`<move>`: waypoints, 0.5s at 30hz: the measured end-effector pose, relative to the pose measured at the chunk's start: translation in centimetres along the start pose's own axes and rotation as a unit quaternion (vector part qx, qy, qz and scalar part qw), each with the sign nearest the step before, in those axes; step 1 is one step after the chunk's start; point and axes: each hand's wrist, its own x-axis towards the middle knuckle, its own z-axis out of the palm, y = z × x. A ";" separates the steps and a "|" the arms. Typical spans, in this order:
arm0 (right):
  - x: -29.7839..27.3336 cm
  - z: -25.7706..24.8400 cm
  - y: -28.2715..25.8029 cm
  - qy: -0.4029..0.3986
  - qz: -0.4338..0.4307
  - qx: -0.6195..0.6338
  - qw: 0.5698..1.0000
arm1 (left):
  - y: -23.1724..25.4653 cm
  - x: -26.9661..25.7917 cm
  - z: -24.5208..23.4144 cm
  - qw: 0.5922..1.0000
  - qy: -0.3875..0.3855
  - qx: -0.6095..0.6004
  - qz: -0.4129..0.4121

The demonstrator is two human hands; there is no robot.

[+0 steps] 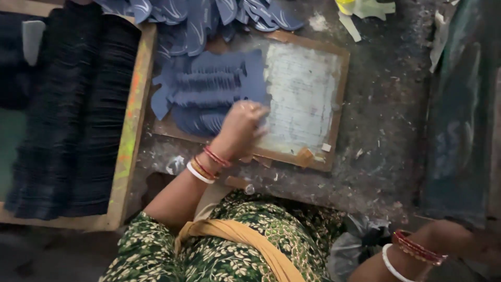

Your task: The person performs screen printing on blue fabric pieces. They place a fabric piece under a screen, apply white ink with a squeegee, and then remove the printed piece. The person repeats this process multiple times, stacking the finished pieces.

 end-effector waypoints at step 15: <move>7.8 7.2 -22.9 0.000 0.025 -0.061 0.998 | 9.9 -1.1 9.3 0.980 0.107 -0.081 0.151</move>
